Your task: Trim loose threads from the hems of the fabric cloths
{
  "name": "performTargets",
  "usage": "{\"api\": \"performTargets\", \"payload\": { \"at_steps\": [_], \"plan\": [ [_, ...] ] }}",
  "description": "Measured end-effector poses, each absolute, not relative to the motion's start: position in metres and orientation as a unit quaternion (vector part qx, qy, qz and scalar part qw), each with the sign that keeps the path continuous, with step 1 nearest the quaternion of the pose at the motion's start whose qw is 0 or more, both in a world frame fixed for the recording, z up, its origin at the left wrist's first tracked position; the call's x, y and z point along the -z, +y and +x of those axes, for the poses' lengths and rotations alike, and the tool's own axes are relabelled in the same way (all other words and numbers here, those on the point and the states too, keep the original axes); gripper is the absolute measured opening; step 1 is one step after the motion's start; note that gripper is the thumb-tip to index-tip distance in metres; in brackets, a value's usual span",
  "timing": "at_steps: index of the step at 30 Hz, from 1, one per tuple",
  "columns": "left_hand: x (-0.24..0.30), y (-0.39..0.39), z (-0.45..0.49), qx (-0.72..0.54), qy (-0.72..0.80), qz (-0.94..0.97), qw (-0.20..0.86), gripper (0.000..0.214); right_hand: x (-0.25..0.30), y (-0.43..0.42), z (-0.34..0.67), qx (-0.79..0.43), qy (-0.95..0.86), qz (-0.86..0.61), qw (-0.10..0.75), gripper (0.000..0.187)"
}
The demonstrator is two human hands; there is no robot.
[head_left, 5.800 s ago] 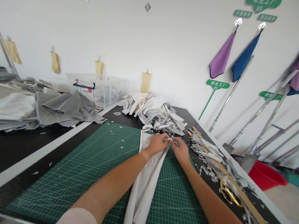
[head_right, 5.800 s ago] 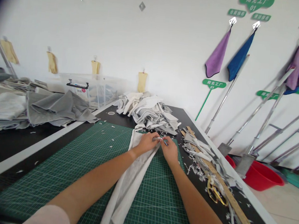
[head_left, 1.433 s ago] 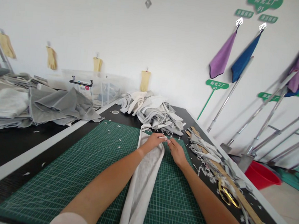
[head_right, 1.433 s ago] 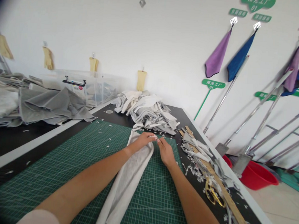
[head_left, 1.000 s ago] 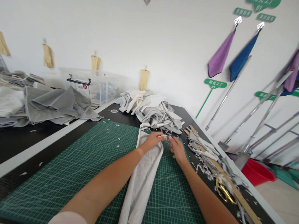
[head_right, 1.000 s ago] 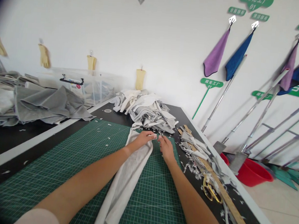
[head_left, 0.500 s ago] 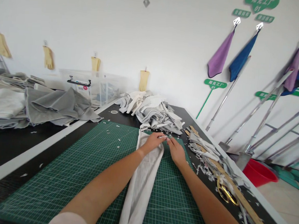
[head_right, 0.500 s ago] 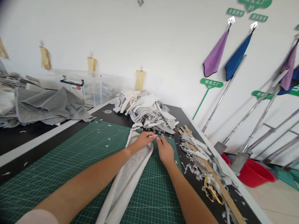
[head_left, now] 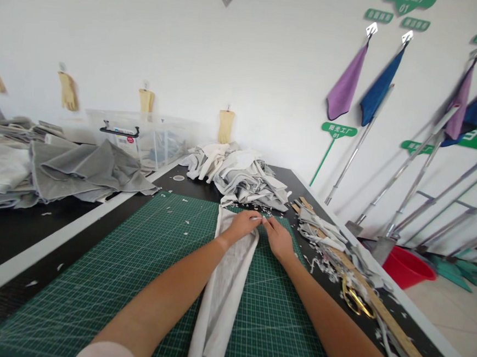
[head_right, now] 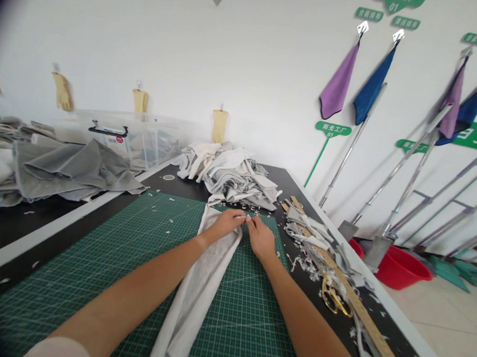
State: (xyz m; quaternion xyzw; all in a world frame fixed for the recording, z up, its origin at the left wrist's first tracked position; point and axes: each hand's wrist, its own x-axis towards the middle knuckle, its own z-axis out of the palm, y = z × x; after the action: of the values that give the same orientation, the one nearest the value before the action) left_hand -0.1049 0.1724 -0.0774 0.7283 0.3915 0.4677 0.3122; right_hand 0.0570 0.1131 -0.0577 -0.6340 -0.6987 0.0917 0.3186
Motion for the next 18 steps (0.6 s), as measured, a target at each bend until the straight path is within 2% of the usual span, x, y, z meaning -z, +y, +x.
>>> {"api": "performTargets", "payload": {
  "at_steps": [8,18],
  "plan": [
    [0.0736,0.1681,-0.1058,-0.465,0.386,0.728,0.323,0.028,0.0607,0.1172,0.0594,-0.088,-0.704,-0.632,0.312,0.044],
    [0.0785,0.1712,-0.1056,-0.464,0.376,0.744,0.300,0.031,0.0604,0.1194,0.0612,-0.132,-0.674,-0.634,0.356,0.047]
  ]
}}
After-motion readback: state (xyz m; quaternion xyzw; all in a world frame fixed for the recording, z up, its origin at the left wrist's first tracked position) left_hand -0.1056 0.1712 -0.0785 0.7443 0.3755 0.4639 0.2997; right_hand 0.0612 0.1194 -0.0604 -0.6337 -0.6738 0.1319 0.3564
